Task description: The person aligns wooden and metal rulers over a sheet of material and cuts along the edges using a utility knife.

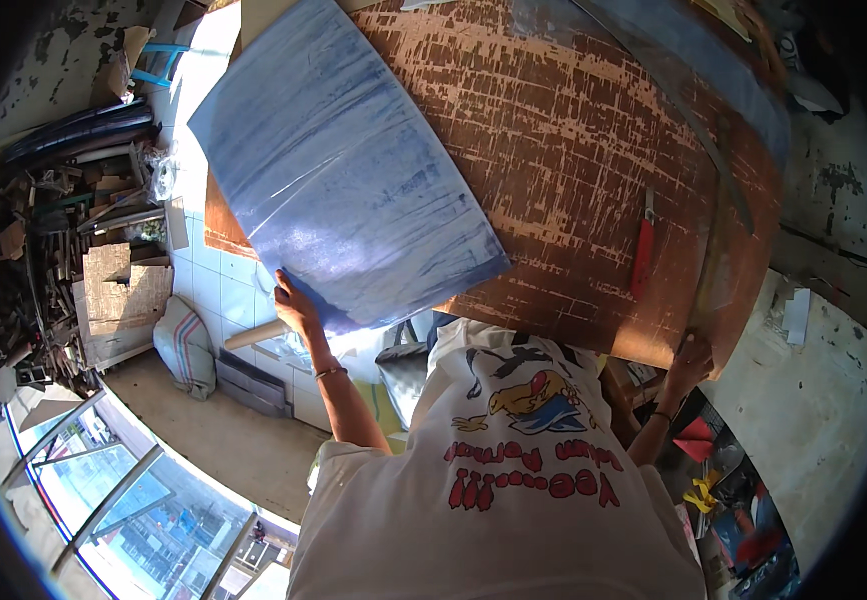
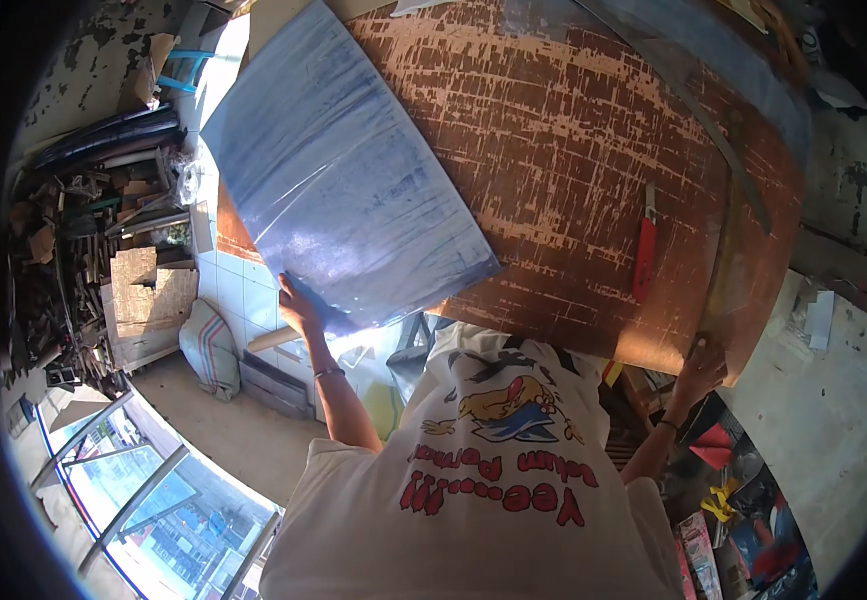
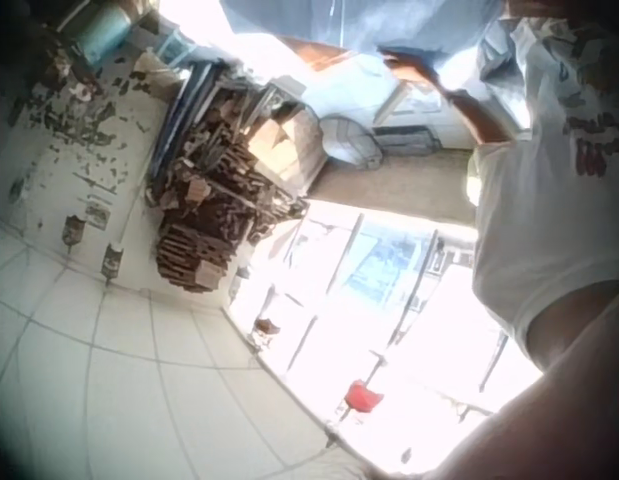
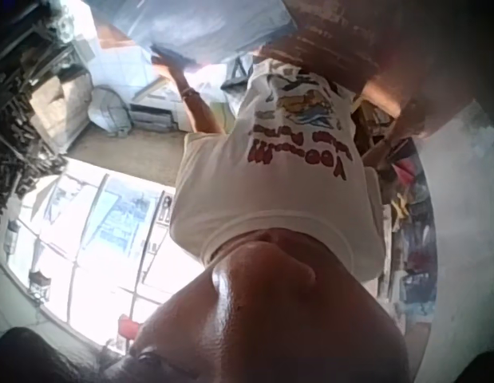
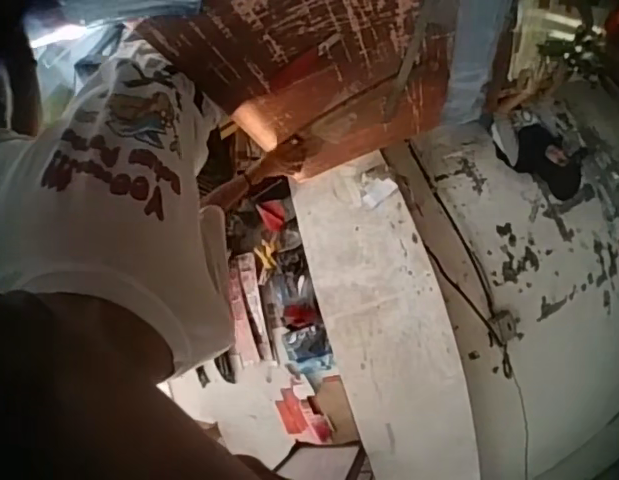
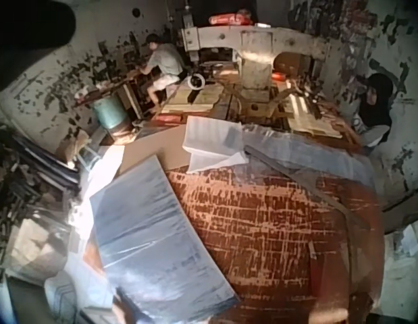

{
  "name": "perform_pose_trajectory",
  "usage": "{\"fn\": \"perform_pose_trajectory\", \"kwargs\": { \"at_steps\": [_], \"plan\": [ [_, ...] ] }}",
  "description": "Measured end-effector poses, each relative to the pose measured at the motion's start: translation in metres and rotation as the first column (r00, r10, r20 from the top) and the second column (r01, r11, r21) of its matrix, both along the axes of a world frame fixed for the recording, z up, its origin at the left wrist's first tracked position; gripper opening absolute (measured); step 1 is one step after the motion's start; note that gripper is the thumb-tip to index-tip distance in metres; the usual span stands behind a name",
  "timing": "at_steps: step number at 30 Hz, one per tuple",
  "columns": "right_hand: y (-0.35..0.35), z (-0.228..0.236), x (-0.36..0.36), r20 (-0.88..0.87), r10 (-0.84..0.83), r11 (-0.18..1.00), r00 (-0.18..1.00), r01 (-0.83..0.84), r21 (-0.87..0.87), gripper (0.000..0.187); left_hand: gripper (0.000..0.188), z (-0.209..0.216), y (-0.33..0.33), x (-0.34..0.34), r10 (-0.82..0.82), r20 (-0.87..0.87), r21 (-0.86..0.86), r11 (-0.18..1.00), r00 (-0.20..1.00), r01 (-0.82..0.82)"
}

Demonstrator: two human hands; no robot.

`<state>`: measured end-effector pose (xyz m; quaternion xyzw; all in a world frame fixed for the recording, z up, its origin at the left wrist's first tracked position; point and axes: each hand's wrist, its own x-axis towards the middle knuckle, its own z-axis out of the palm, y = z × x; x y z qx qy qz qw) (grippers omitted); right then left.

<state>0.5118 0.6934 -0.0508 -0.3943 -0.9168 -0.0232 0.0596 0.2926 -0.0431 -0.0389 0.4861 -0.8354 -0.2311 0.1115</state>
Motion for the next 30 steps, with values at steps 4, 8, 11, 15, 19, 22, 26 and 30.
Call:
{"fn": "perform_pose_trajectory", "kwargs": {
  "at_steps": [4, 8, 11, 15, 19, 22, 26, 30],
  "plan": [
    [-0.007, -0.004, 0.006, 0.002, -0.088, 0.986, 0.996, 0.088, -0.144, 0.068, 0.072, 0.001, 0.011, 0.002, -0.023, -0.002, 0.013, 1.000, 1.000, 0.023],
    [0.001, -0.011, 0.007, -0.029, -0.077, 0.989, 0.997, 0.072, -0.127, 0.066, 0.068, -0.006, 0.028, 0.001, -0.020, -0.029, 0.023, 1.000, 0.999, 0.021],
    [0.014, -0.012, 0.006, -0.004, -0.152, 0.973, 0.988, 0.149, -0.175, 0.067, 0.067, -0.003, 0.032, -0.013, -0.061, -0.001, -0.033, 0.998, 0.998, 0.061],
    [0.014, 0.002, 0.003, -0.037, -0.130, 0.860, 0.991, 0.094, -0.502, 0.065, 0.064, 0.009, 0.035, -0.017, -0.098, -0.019, 0.029, 0.995, 0.995, 0.098],
    [-0.008, 0.013, 0.004, -0.113, -0.221, 0.844, 0.969, 0.131, -0.520, 0.062, 0.064, -0.002, 0.028, 0.005, -0.321, -0.328, 0.078, 0.928, 0.889, 0.364],
    [-0.001, 0.013, 0.016, -0.061, -0.165, 0.846, 0.984, 0.110, -0.522, 0.059, 0.064, -0.010, 0.034, 0.004, -0.191, -0.145, 0.210, 0.953, 0.971, 0.219],
    [-0.027, 0.000, 0.013, -0.336, -0.254, 0.830, 0.907, 0.026, -0.557, 0.051, 0.067, -0.022, 0.023, 0.005, -0.193, -0.147, 0.245, 0.943, 0.970, 0.225],
    [-0.067, 0.042, -0.021, -0.290, -0.301, 0.906, 0.908, 0.178, -0.384, 0.046, 0.069, -0.013, 0.016, 0.011, -0.149, -0.094, 0.202, 0.965, 0.984, 0.165]
  ]
}}
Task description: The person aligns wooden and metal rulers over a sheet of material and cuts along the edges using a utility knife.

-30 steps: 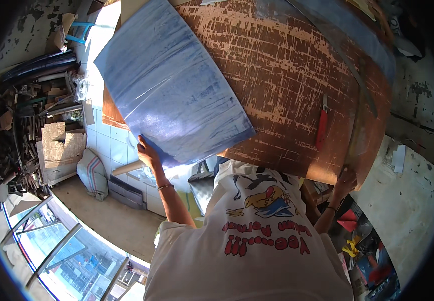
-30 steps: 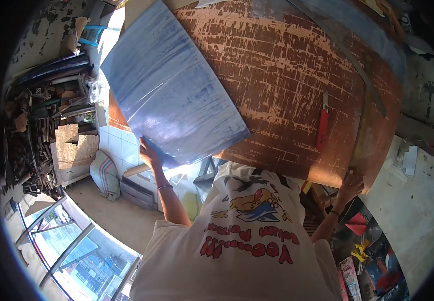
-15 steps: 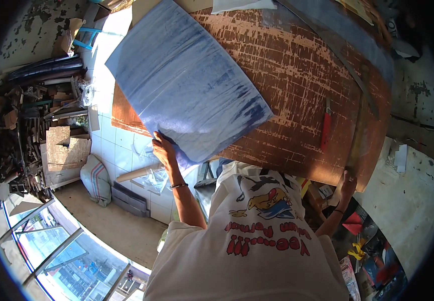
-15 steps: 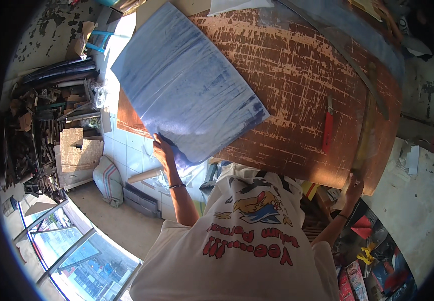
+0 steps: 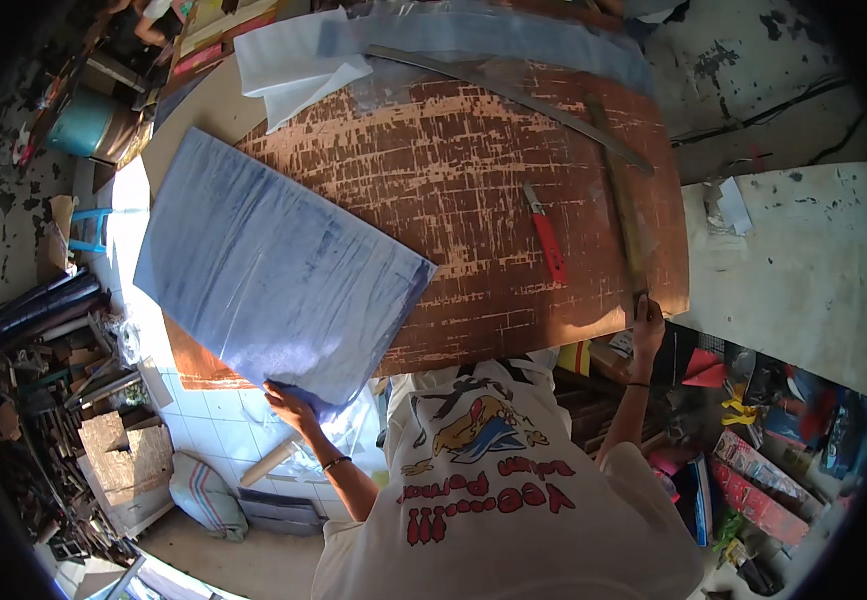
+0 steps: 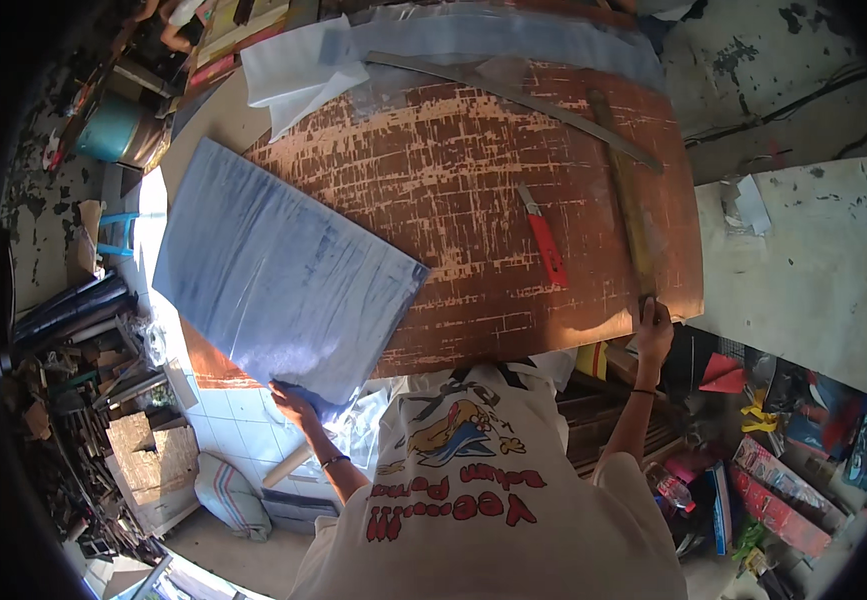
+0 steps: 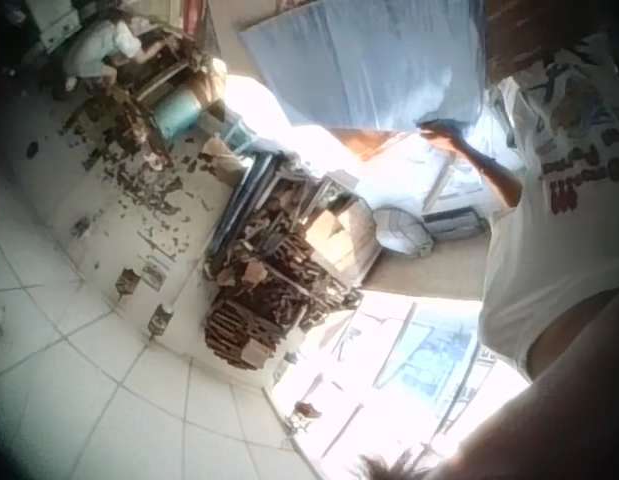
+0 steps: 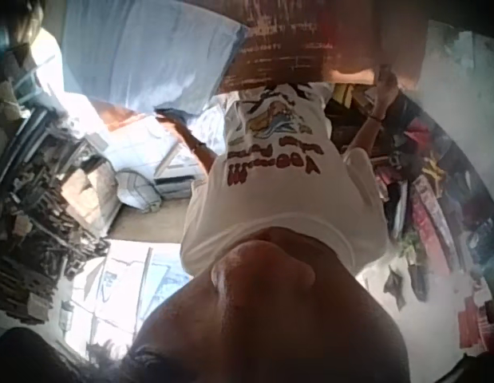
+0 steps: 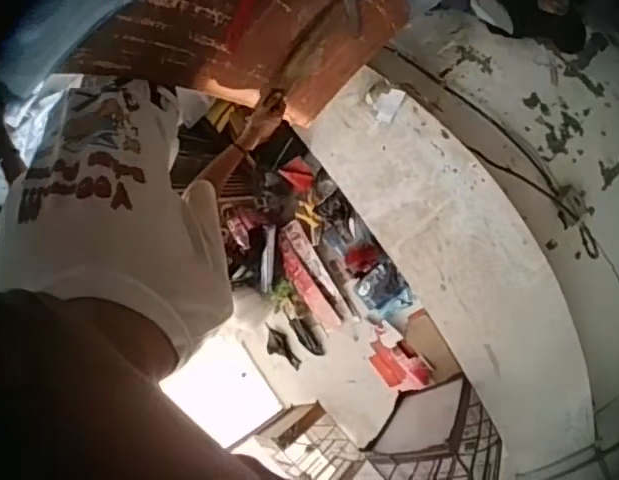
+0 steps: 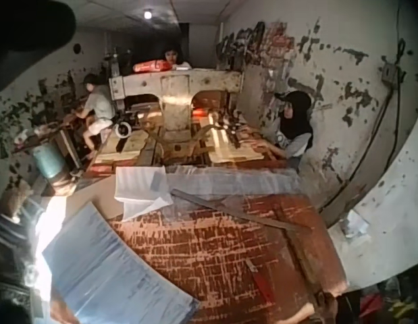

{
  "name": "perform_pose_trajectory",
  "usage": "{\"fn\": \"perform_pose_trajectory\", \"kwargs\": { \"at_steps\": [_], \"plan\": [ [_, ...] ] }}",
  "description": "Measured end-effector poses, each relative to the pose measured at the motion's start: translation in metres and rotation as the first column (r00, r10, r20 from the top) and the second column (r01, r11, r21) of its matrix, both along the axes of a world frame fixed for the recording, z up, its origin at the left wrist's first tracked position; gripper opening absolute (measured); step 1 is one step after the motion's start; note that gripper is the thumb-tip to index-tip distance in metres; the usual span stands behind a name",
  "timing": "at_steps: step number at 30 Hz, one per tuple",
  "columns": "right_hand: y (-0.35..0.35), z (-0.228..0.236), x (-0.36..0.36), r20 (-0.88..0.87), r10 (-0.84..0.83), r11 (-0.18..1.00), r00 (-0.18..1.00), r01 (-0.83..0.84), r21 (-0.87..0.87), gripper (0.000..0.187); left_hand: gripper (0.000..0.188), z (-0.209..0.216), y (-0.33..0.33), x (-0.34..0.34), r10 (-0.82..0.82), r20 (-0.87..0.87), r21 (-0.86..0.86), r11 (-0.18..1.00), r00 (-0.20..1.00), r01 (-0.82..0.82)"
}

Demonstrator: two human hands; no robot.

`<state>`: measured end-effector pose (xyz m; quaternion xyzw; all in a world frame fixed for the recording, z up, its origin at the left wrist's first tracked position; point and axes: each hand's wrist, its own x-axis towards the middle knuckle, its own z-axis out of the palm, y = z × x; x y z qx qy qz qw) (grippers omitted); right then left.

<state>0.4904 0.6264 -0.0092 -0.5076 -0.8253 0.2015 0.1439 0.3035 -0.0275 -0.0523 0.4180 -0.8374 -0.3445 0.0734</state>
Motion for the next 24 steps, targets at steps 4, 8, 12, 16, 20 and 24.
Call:
{"fn": "perform_pose_trajectory", "kwargs": {
  "at_steps": [4, 8, 12, 16, 20, 24],
  "plan": [
    [-0.011, 0.033, -0.008, 0.004, -0.080, 0.976, 0.997, 0.078, 0.204, 0.047, 0.072, -0.006, -0.003, -0.005, -0.056, 0.039, 0.014, 0.998, 0.998, 0.055],
    [0.001, 0.041, -0.005, -0.013, -0.101, 0.988, 0.995, 0.102, 0.119, 0.046, 0.085, -0.014, -0.007, -0.018, -0.025, 0.269, -0.646, 0.737, 0.963, 0.200],
    [0.005, 0.039, -0.001, -0.027, -0.067, 0.994, 0.997, 0.070, 0.088, 0.047, 0.073, 0.095, 0.153, -0.120, -0.637, -0.106, -0.493, 0.701, 0.764, 0.516],
    [-0.018, 0.030, 0.002, 0.003, -0.114, 0.988, 0.993, 0.113, 0.109, 0.055, 0.053, 0.126, 0.374, -0.196, -0.938, -0.348, -0.307, 0.109, -0.005, 0.945],
    [-0.056, 0.041, 0.009, -0.002, -0.172, 0.981, 0.985, 0.172, 0.092, 0.056, 0.055, 0.076, 0.522, -0.242, -0.894, -0.032, -0.499, -0.372, -0.446, 0.782],
    [-0.085, 0.058, 0.026, 0.008, -0.238, 0.970, 0.971, 0.238, 0.043, 0.053, 0.052, 0.036, 0.561, -0.255, -0.872, 0.235, -0.307, -0.486, -0.430, 0.818]
  ]
}}
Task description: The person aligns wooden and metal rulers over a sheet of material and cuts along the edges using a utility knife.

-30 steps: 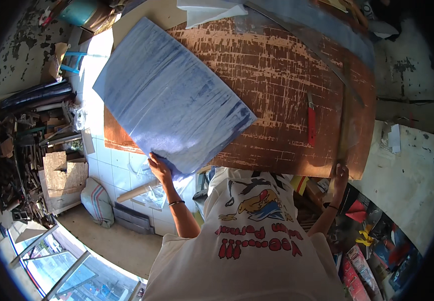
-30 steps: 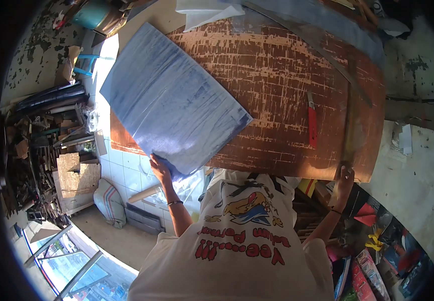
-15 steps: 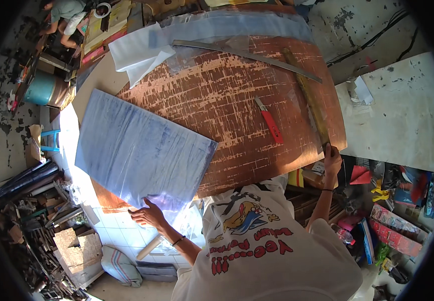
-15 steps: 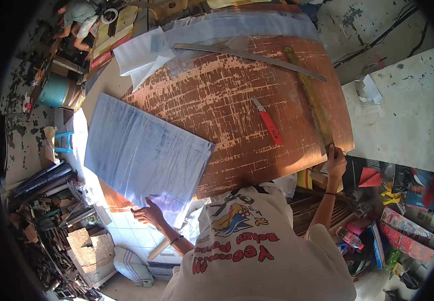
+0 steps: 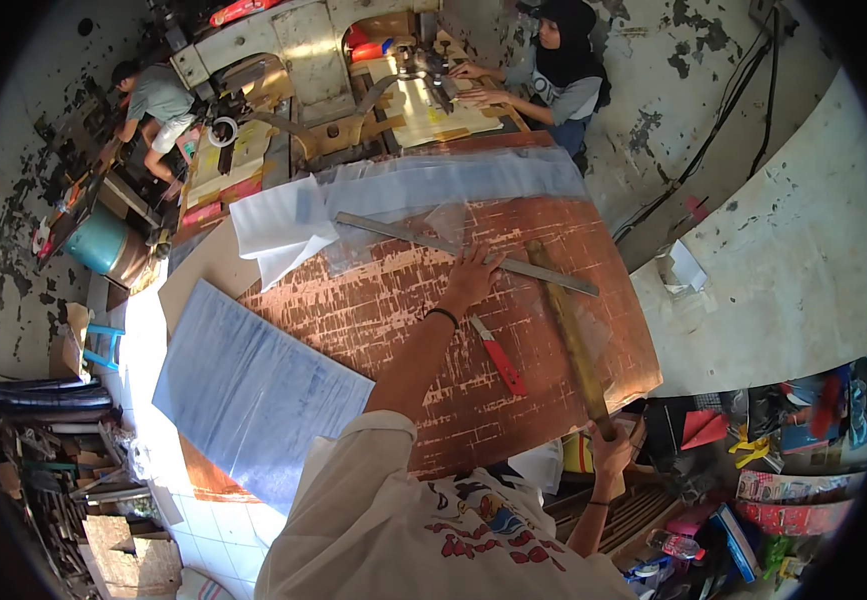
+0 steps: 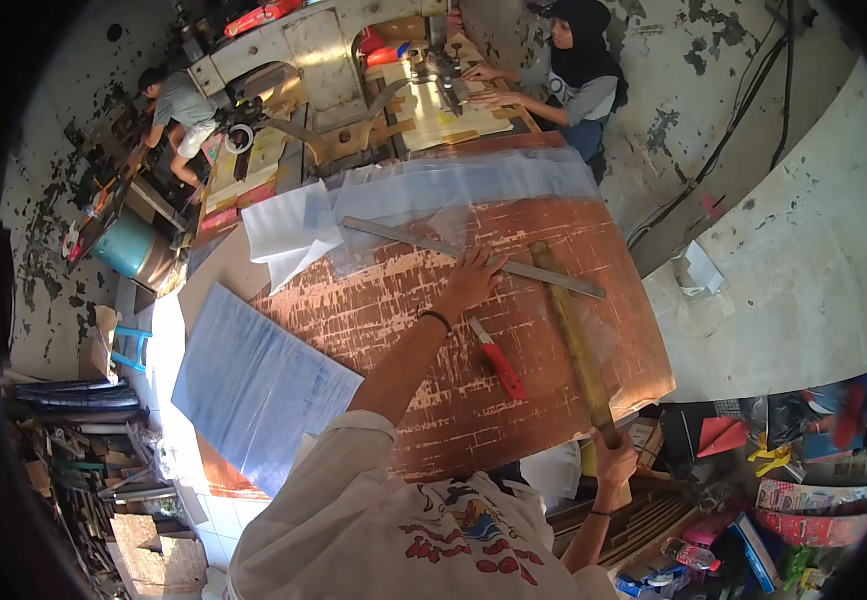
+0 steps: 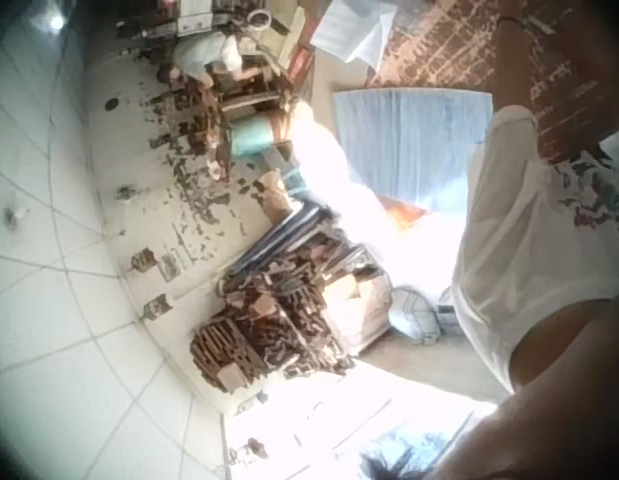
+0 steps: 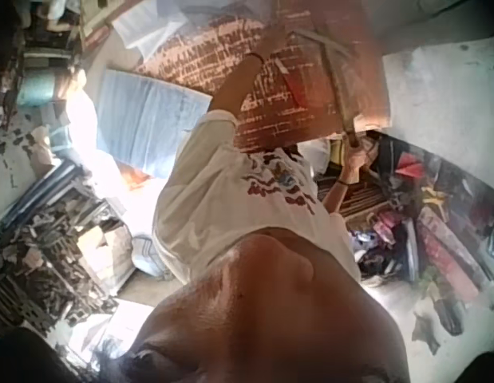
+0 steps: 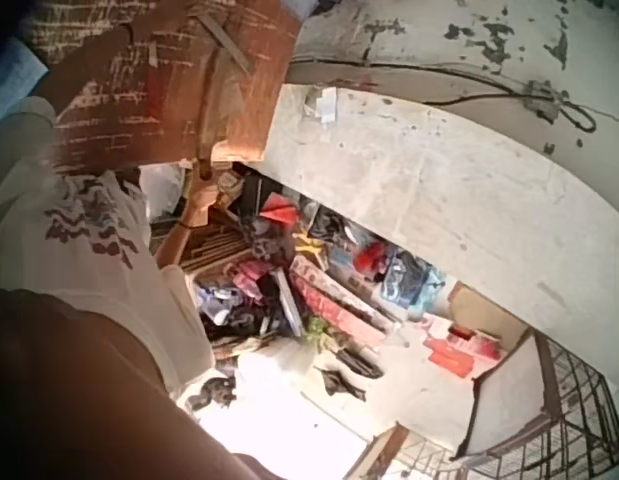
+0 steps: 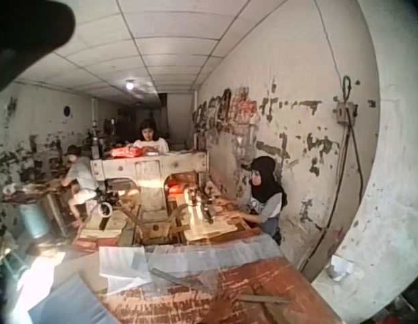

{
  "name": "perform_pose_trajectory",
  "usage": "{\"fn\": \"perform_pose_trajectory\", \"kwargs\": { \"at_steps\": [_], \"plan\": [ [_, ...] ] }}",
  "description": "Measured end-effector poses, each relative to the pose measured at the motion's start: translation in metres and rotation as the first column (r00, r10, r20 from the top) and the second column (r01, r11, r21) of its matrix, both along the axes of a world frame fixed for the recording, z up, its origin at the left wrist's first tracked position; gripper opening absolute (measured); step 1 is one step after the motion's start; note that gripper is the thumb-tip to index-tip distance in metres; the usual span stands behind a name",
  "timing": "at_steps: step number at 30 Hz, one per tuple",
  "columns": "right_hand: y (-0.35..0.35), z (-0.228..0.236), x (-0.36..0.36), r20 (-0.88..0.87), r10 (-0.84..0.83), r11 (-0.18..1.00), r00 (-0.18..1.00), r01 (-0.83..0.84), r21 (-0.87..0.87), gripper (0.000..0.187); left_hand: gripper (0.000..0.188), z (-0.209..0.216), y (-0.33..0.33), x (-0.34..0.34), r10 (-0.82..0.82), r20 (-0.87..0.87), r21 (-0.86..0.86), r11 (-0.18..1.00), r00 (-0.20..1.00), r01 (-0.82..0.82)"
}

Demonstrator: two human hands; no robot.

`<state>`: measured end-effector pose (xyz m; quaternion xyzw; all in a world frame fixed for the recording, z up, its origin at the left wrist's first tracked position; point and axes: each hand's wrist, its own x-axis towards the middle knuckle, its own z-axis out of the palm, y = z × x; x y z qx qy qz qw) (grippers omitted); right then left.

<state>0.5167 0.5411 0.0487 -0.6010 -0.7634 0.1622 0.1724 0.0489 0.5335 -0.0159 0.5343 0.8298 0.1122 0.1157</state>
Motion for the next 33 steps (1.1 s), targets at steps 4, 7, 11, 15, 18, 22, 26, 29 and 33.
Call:
{"fn": "perform_pose_trajectory", "kwargs": {
  "at_steps": [4, 7, 11, 15, 18, 22, 26, 29, 33],
  "plan": [
    [-0.027, -0.009, 0.057, -0.058, -0.107, 0.994, 0.993, 0.107, -0.013, 0.047, 0.051, -0.018, 0.007, 0.000, 0.013, -0.101, 0.106, 0.994, 0.995, -0.003],
    [-0.051, 0.012, 0.092, -0.119, -0.215, 0.972, 0.969, 0.201, -0.120, 0.041, 0.050, -0.023, 0.008, -0.003, 0.052, -0.116, 0.162, 0.986, 0.992, -0.033],
    [-0.069, 0.005, 0.136, 0.010, -0.180, 0.984, 0.984, 0.180, -0.009, 0.043, 0.049, -0.028, 0.001, -0.006, 0.072, -0.101, 0.229, 0.972, 0.992, -0.048],
    [-0.087, 0.004, 0.132, -0.160, -0.111, 0.994, 0.981, 0.110, -0.016, 0.049, 0.052, -0.009, -0.009, 0.006, 0.162, -0.117, 0.247, 0.960, 0.980, -0.130],
    [-0.096, 0.001, 0.090, -0.380, -0.006, 0.998, 0.925, -0.019, -0.063, 0.047, 0.054, 0.036, -0.037, 0.048, 0.224, 0.323, 0.573, 0.727, 0.919, -0.379],
    [-0.113, 0.002, 0.011, -0.429, 0.163, 0.903, 0.888, -0.310, -0.299, 0.039, 0.050, 0.055, -0.182, 0.081, 0.250, 0.638, 0.678, 0.266, 0.728, -0.685],
    [-0.159, 0.003, -0.060, -0.361, 0.413, 0.800, 0.836, -0.522, -0.295, 0.040, 0.051, 0.049, -0.352, 0.079, 0.707, 0.485, 0.547, 0.214, 0.515, -0.809],
    [-0.186, 0.003, -0.101, -0.271, 0.564, 0.679, 0.780, -0.625, -0.385, 0.044, 0.067, 0.034, -0.438, 0.063, 0.781, 0.258, 0.539, 0.372, 0.568, -0.756],
    [-0.226, -0.009, -0.127, -0.192, 0.697, 0.602, 0.691, -0.709, -0.368, 0.048, 0.105, 0.016, -0.491, 0.054, 0.748, 0.156, 0.419, 0.541, 0.645, -0.729]
  ]
}}
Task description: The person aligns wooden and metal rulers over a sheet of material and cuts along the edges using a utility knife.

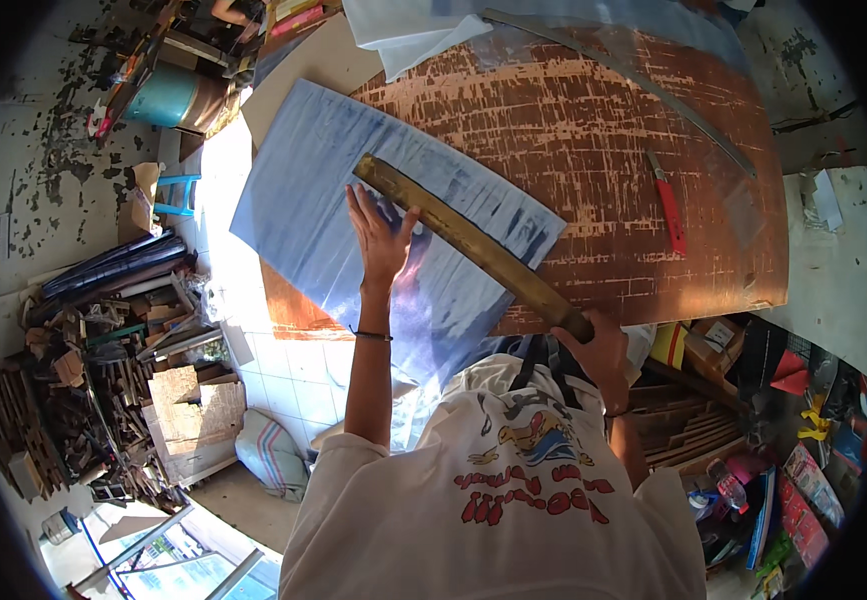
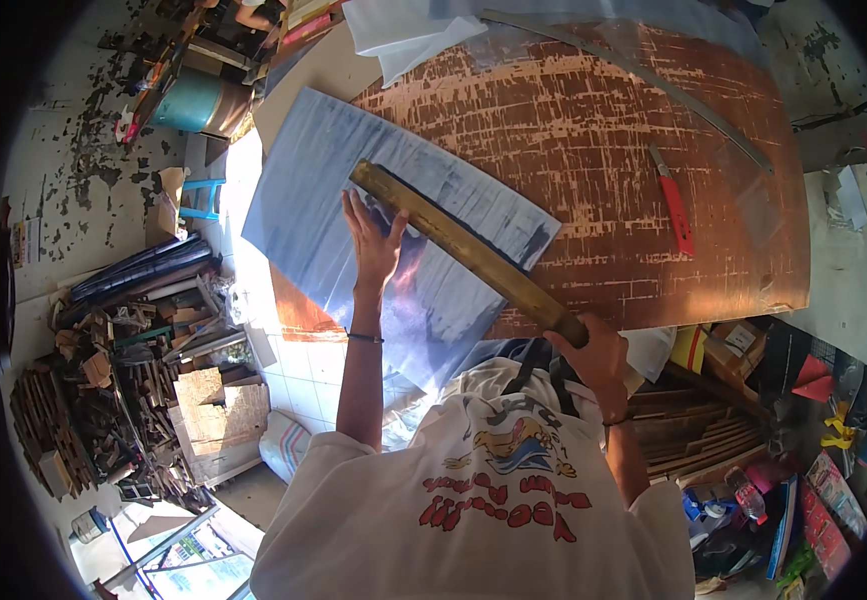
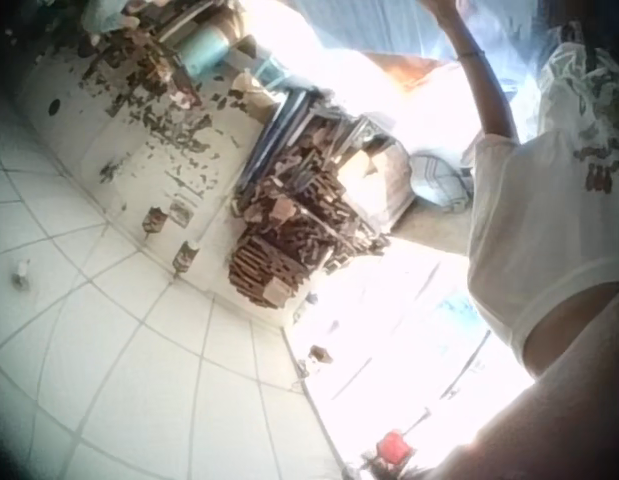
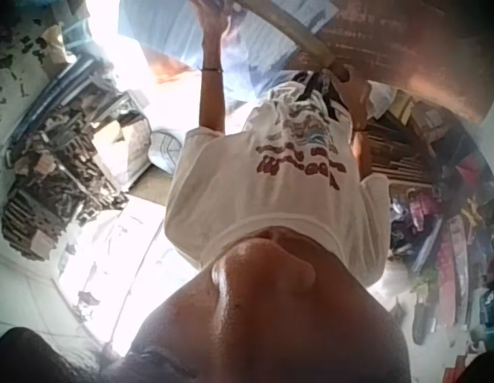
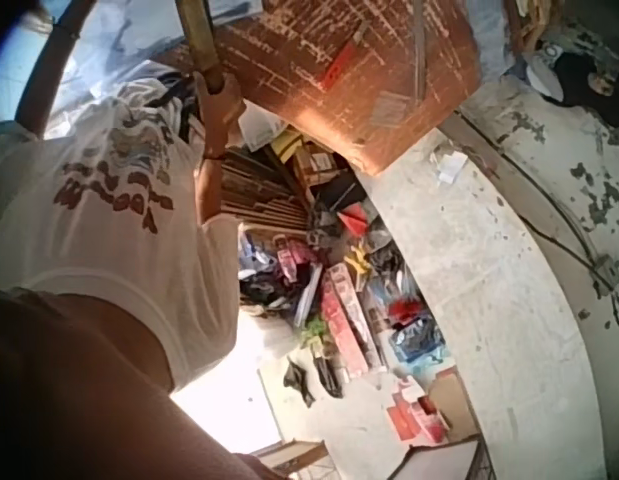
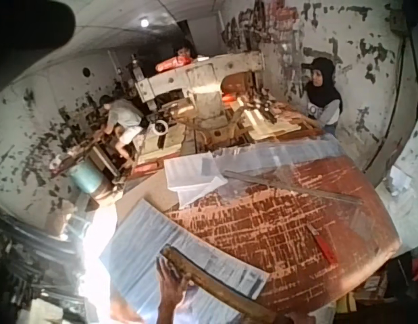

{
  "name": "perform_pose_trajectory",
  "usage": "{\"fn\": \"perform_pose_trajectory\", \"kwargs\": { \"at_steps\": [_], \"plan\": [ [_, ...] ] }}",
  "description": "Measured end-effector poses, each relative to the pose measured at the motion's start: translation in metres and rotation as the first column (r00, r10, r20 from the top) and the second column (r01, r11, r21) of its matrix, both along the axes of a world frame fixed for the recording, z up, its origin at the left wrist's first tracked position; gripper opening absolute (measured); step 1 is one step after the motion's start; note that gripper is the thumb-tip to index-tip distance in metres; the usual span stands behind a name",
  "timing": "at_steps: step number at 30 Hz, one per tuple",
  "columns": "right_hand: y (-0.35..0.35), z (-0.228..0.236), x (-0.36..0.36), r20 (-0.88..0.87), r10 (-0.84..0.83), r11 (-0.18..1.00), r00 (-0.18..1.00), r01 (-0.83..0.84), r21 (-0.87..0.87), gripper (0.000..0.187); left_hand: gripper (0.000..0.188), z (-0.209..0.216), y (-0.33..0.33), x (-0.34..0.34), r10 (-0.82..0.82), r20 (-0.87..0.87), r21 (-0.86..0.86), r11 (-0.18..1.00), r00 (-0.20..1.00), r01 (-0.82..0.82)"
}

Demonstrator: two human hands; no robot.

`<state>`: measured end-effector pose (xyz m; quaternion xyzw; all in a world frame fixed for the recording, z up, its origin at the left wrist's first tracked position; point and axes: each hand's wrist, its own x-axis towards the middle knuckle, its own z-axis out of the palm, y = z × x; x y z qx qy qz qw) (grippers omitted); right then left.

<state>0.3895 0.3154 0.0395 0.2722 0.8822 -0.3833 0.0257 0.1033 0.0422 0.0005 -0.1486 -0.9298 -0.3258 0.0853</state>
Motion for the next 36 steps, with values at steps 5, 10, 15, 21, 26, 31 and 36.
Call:
{"fn": "perform_pose_trajectory", "kwargs": {
  "at_steps": [5, 10, 15, 21, 26, 31, 36],
  "plan": [
    [-0.028, -0.014, -0.004, 0.050, 0.011, 1.000, 0.999, -0.010, -0.012, 0.049, 0.120, -0.004, 0.005, -0.005, -0.094, 0.105, -0.311, 0.943, 0.990, 0.122],
    [-0.028, -0.017, -0.018, -0.122, -0.074, 0.996, 0.990, 0.079, 0.041, 0.051, 0.129, -0.010, 0.024, -0.019, -0.087, 0.079, -0.315, 0.943, 0.993, 0.107],
    [-0.014, -0.013, -0.031, -0.095, 0.002, 0.999, 0.995, 0.003, 0.053, 0.049, 0.132, -0.013, 0.030, -0.025, -0.057, 0.085, -0.370, 0.925, 0.995, 0.085],
    [-0.008, -0.021, -0.034, -0.078, 0.043, 0.998, 0.996, -0.039, 0.046, 0.047, 0.131, -0.017, 0.031, -0.029, -0.058, 0.045, -0.426, 0.902, 0.997, 0.071],
    [-0.001, -0.025, -0.029, -0.156, 0.042, 0.998, 0.987, -0.047, -0.031, 0.050, 0.137, -0.024, 0.029, -0.031, -0.035, 0.024, -0.379, 0.925, 0.999, 0.041],
    [0.009, -0.026, -0.034, -0.197, 0.061, 0.998, 0.979, -0.064, -0.011, 0.050, 0.135, -0.021, 0.028, -0.030, -0.067, -0.042, -0.279, 0.959, 0.997, 0.053],
    [0.001, -0.029, -0.033, -0.163, 0.038, 0.999, 0.986, -0.040, -0.008, 0.049, 0.136, -0.023, 0.029, -0.032, -0.079, 0.003, -0.360, 0.930, 0.997, 0.074]
  ]
}}
